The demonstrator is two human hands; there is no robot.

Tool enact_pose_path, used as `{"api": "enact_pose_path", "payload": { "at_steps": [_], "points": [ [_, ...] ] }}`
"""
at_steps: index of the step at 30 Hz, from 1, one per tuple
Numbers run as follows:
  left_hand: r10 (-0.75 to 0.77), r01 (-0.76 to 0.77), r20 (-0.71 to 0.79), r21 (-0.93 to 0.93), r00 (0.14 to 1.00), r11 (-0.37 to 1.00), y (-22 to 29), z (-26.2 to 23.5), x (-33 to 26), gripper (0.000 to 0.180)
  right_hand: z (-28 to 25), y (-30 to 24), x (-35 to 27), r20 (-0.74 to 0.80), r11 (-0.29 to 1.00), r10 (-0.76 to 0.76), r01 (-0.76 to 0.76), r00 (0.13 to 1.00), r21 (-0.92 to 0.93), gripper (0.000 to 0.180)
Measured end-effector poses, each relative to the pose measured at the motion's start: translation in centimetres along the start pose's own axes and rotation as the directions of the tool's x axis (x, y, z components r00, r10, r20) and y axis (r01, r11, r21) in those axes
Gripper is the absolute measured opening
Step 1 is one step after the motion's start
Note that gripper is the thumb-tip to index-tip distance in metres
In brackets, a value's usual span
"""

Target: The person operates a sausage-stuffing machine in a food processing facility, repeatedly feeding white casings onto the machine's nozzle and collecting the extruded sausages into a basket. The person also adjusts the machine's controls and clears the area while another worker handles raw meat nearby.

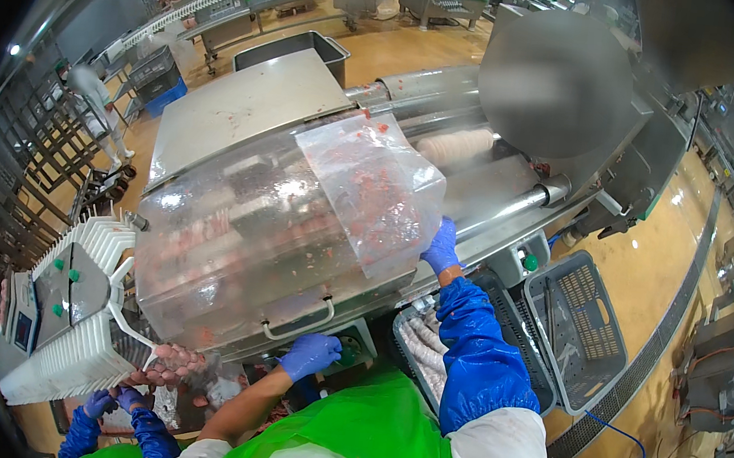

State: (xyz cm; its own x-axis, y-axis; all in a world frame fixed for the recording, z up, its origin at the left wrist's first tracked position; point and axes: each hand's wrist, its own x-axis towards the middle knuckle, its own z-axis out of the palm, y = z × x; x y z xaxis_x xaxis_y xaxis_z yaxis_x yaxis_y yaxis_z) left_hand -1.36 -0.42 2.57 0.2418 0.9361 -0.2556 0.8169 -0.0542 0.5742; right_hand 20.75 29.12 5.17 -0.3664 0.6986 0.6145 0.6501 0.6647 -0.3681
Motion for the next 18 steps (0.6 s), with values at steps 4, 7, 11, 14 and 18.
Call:
{"api": "enact_pose_path", "payload": {
  "at_steps": [4, 7, 11, 14, 18],
  "points": [
    [0.03, -0.03, 0.008, -0.041, 1.0, 0.999, -0.4, 0.3, -0.2, 0.016, 2.0, 3.0, -1.1, 0.134, 0.959, 0.171, -0.196, 0.976, 0.204, 0.04],
    [0.025, -0.025, 0.02, 0.004, 0.999, 1.0, -0.8, 0.4, -0.2, 0.015, 0.8, 1.1, -0.2, 0.255, 0.992, 0.116, -0.097, 0.96, -0.084, 0.034],
    [0.01, -0.01, 0.024, 0.021, 1.0, 1.0, 0.1, -0.1, -0.2, 0.014, -0.8, 1.4, 1.6, 0.339, 0.987, 0.149, -0.158, 0.929, -0.001, 0.029],
    [0.032, -0.031, -0.008, 0.068, 0.999, 0.997, 0.3, 0.0, -0.3, 0.014, -1.4, 1.0, 2.4, 0.303, 0.978, 0.119, -0.165, 0.945, 0.129, 0.031],
    [-0.09, 0.089, 0.047, 0.017, 0.995, 0.996, 0.9, -0.6, -0.4, 0.016, -1.0, 2.1, 5.4, 0.312, 0.911, 0.139, -0.245, 0.94, 0.331, 0.026]
  ]
}}
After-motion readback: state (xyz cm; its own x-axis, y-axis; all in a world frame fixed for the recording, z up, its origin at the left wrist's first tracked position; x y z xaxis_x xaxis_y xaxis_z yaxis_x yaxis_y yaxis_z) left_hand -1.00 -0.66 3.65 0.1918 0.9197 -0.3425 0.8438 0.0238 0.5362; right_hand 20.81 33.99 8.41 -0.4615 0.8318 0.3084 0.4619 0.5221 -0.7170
